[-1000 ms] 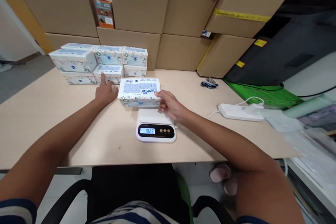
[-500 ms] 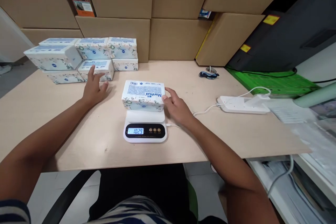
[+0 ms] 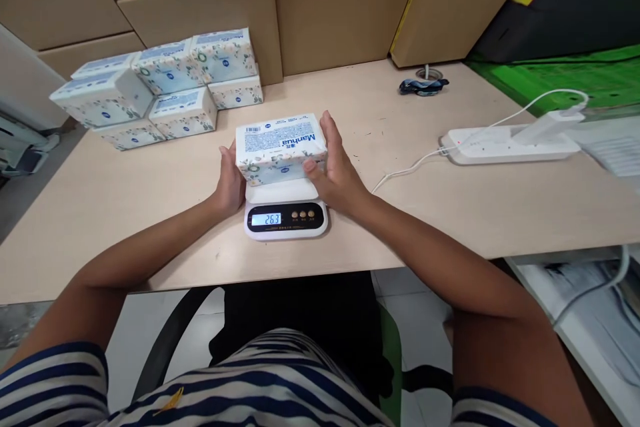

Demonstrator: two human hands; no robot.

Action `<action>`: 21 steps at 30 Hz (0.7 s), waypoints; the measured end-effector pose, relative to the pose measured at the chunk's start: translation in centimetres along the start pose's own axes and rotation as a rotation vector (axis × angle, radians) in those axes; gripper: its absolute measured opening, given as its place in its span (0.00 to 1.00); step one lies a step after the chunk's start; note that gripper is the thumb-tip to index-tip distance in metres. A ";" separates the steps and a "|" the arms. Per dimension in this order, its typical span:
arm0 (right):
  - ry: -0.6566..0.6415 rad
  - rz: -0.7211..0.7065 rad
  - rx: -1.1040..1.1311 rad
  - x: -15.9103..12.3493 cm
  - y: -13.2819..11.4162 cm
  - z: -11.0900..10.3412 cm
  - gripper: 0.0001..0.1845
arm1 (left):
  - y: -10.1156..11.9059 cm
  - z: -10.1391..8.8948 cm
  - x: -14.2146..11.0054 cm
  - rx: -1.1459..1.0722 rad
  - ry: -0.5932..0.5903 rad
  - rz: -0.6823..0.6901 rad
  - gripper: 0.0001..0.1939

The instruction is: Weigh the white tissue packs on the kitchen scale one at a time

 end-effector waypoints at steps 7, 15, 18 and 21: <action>-0.116 0.017 -0.029 0.2 0.3 0.2 0.55 | -0.5 1.2 -0.5 -0.761 -0.036 -0.175 0.46; -0.002 -0.113 -0.169 0.0 -1.1 -0.1 0.44 | -0.8 1.6 -0.6 -0.831 -0.145 -0.250 0.49; 0.007 -0.151 -0.187 -0.2 -1.5 -0.1 0.42 | -0.9 1.6 -0.6 -0.835 -0.130 -0.272 0.47; -0.035 -0.126 -0.152 -0.2 -1.1 0.2 0.43 | -1.0 1.5 -0.6 -0.836 -0.106 -0.299 0.45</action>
Point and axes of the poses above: each hand's wrist, its own x-axis towards the middle knuckle, its own z-axis out of the palm, y = z × x, the point moved 9 cm from there along x, towards the middle knuckle, and after that the axes turned 3 degrees about y, right-handed, at the moved point
